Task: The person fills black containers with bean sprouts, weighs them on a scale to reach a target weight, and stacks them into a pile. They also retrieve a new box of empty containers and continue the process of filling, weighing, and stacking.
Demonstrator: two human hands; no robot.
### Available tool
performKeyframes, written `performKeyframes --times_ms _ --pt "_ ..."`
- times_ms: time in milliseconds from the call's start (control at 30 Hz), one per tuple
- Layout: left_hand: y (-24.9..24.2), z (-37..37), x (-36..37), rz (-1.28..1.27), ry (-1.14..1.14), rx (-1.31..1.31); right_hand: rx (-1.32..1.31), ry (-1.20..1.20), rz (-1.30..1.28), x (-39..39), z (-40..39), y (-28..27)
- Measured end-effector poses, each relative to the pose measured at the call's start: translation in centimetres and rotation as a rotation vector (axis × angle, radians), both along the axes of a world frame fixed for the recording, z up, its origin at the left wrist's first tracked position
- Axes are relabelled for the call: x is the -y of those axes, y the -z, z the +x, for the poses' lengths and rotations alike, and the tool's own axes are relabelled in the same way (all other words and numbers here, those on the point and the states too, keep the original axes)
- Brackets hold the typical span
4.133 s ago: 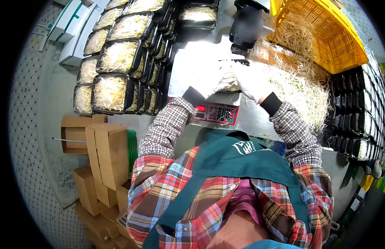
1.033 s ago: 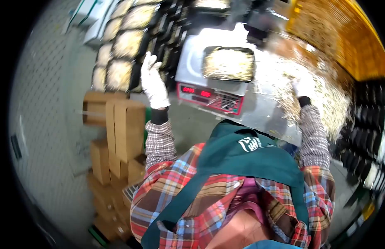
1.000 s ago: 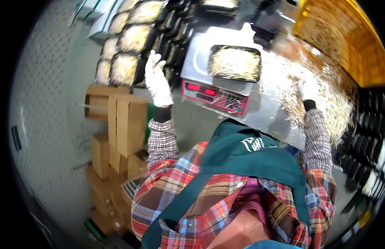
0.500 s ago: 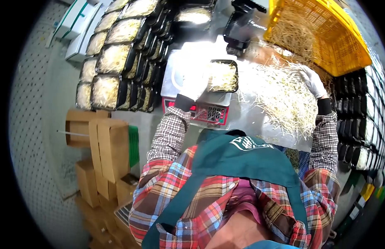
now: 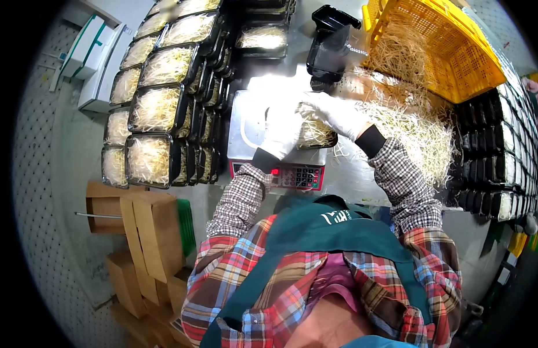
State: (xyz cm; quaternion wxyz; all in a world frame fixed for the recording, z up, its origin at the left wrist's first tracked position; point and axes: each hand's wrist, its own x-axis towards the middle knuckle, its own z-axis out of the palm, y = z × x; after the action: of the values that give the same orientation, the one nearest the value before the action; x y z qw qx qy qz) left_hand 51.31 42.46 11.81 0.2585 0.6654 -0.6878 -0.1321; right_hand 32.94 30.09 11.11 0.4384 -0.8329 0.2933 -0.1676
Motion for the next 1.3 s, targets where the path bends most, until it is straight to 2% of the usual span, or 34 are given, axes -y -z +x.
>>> performKeyframes --times_ms 33,100,133,200,233,267,300,367,400,433,467,500,533,567,600,667,733,767,867,967,1033,1100,1167,1300 --pt "1.5 0.2 -0.2 -0.105 0.037 0.13 -0.055 -0.023 -0.115 -0.4 -0.2 -1.0" --pt "5.6 0.7 -0.6 -0.341 0.129 0.368 -0.008 -0.004 0.036 -1.1 -1.1 -3.4" --pt "4.1 0.4 -0.8 -0.243 0.107 0.354 0.071 -0.026 0.159 -0.3 -2.0 -1.7" --pt "5.3 0.5 -0.5 -0.332 0.141 0.298 -0.118 0.036 -0.291 -0.1 -6.4 -0.8" --pt "3.0 -0.2 0.4 0.175 0.141 0.459 -0.135 0.153 -0.266 -0.7 -7.9 -3.5" --pt "-0.5 -1.3 1.1 0.107 0.114 0.15 -0.145 0.27 -0.235 -1.4 -9.4 -6.5" --pt "-4.0 -1.7 0.9 0.084 0.097 -0.158 -0.471 0.302 -0.661 0.8 -12.4 -0.9" --pt "2.6 0.3 0.9 -0.171 0.083 0.295 -0.825 0.496 -0.705 1.2 -14.5 0.2" --pt "1.1 -0.3 0.5 -0.187 0.078 0.187 -0.717 0.433 -0.498 0.7 -13.8 -2.0" --pt "1.7 0.3 0.7 -0.21 0.139 0.241 -0.465 0.27 -0.487 -1.3 -11.8 -6.8" --pt "2.3 0.5 0.8 -0.246 0.152 0.238 -0.083 0.31 -0.634 -2.4 -9.8 -4.2" --pt "2.0 0.8 0.8 -0.283 0.196 0.247 0.046 0.201 -0.594 -3.3 -6.2 -6.0" --pt "-3.4 -1.4 0.8 -0.035 0.177 -0.293 -0.113 0.204 -0.448 -6.0 -3.6 -8.5" --pt "-4.7 -2.2 0.5 0.251 0.038 -0.571 -0.036 0.197 -0.521 -6.7 -0.6 -4.5" --pt "2.7 0.6 1.6 -0.311 0.177 -0.181 0.042 0.182 -0.594 -6.1 2.7 -0.3" --pt "-0.1 -0.2 -0.3 -0.307 0.184 -0.009 -0.054 0.211 -0.705 -5.7 4.3 1.7" --pt "-0.8 -0.1 -0.9 -0.292 0.212 0.025 -0.13 0.294 -0.751 -5.9 5.3 2.0" --pt "-1.1 -0.2 -1.1 -0.283 0.228 0.034 -0.209 0.249 -0.735 -6.6 4.6 0.1" --pt "-1.6 -0.3 -1.4 -0.262 0.263 0.055 -0.268 0.283 -0.593 -6.9 4.5 -0.9" --pt "-2.0 -0.4 -1.3 -0.262 0.294 0.07 -0.212 0.164 -0.644 -6.2 3.3 -0.7" --pt "-2.2 -0.4 -1.3 -0.258 0.303 0.08 -0.066 0.095 -0.733 -4.0 3.1 2.2" --pt "-2.4 -0.2 -1.2 -0.251 0.321 0.092 -0.23 0.015 -0.526 -4.2 1.5 -1.1" --pt "-2.7 -0.1 -1.2 -0.245 0.324 0.099 -0.215 0.039 -0.466 -3.7 1.6 -0.4" --pt "-3.2 0.1 -1.3 -0.242 0.339 0.116 -0.218 0.124 -0.616 -3.4 2.8 0.3"
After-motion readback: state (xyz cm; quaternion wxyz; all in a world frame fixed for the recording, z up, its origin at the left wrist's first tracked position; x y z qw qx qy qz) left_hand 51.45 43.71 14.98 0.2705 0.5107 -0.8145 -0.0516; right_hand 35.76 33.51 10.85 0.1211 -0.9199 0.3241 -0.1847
